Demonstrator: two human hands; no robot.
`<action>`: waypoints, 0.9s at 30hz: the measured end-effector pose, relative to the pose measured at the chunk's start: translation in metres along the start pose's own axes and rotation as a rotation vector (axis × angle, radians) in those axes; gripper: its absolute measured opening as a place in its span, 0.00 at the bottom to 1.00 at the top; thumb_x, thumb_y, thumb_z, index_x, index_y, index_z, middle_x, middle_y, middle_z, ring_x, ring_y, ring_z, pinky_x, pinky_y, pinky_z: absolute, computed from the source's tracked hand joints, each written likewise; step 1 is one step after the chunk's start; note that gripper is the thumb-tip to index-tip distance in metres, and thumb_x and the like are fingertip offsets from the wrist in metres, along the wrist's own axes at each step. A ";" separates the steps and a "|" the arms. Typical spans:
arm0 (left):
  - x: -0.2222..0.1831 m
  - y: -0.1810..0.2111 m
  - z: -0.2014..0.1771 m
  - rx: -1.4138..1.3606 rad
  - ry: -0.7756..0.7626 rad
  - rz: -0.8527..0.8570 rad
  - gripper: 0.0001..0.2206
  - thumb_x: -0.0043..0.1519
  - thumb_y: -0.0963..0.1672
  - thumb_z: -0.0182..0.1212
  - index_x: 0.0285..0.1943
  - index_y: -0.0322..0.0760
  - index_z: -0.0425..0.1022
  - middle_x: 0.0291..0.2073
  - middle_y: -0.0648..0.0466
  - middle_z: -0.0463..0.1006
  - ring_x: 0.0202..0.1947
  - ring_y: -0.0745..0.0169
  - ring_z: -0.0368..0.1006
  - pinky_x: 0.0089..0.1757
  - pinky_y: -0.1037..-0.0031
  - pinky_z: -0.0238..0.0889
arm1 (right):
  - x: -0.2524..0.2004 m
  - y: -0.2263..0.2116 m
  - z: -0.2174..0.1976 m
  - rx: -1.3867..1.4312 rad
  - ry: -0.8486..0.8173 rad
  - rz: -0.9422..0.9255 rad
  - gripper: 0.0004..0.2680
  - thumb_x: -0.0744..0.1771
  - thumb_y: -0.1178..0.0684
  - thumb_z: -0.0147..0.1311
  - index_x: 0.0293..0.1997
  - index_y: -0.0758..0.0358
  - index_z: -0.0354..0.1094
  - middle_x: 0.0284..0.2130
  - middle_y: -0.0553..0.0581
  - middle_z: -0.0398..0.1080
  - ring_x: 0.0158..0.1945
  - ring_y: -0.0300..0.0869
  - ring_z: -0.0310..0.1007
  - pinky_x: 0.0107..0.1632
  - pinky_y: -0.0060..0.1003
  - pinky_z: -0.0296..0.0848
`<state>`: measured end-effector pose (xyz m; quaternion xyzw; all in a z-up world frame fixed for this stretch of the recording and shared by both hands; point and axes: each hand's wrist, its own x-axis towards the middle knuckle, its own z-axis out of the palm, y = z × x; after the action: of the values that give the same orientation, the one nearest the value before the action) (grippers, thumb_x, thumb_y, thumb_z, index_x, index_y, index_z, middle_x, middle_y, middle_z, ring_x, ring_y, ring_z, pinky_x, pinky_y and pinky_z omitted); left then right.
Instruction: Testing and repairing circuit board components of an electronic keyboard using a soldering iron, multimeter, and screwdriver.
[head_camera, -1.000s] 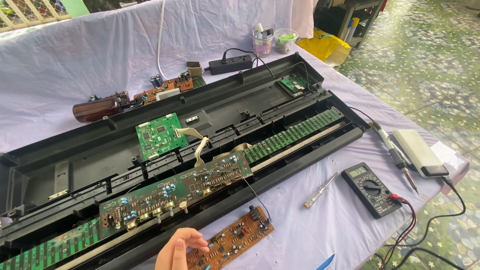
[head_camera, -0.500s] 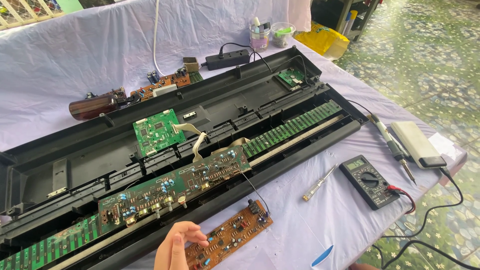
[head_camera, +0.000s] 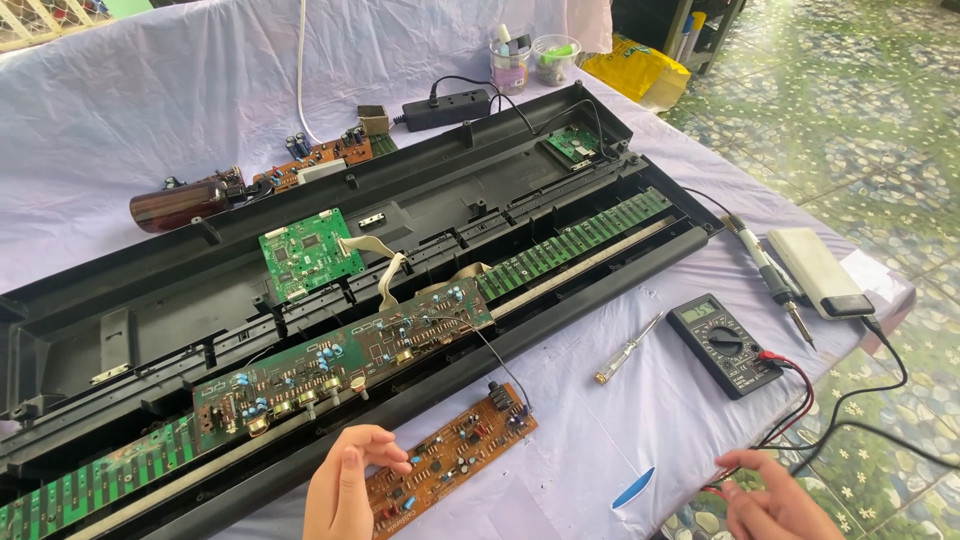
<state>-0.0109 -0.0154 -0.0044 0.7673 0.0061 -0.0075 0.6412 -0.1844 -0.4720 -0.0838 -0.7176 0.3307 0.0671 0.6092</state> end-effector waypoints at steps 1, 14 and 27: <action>0.001 -0.001 -0.001 -0.011 -0.020 0.037 0.25 0.70 0.51 0.37 0.42 0.34 0.82 0.28 0.48 0.85 0.28 0.52 0.86 0.38 0.68 0.77 | -0.013 -0.017 0.008 0.176 0.047 -0.057 0.13 0.69 0.61 0.51 0.61 0.67 0.69 0.13 0.73 0.67 0.13 0.52 0.58 0.19 0.45 0.57; 0.005 -0.013 -0.006 0.038 -0.090 0.166 0.24 0.71 0.49 0.33 0.45 0.36 0.79 0.29 0.51 0.86 0.29 0.57 0.87 0.39 0.69 0.78 | -0.053 -0.145 0.073 0.800 0.387 -0.503 0.15 0.72 0.60 0.32 0.67 0.57 0.57 0.62 0.72 0.66 0.39 0.54 0.68 0.55 0.55 0.74; -0.011 0.007 -0.006 0.380 -0.151 0.584 0.17 0.70 0.47 0.39 0.48 0.37 0.75 0.38 0.53 0.81 0.38 0.56 0.76 0.43 0.67 0.68 | -0.084 -0.259 0.189 1.090 -0.018 -0.517 0.15 0.68 0.59 0.40 0.62 0.50 0.59 0.57 0.61 0.68 0.55 0.56 0.72 0.60 0.56 0.73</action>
<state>-0.0217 -0.0112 0.0036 0.8395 -0.2624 0.1185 0.4608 -0.0469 -0.2553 0.1259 -0.3584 0.1271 -0.2563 0.8887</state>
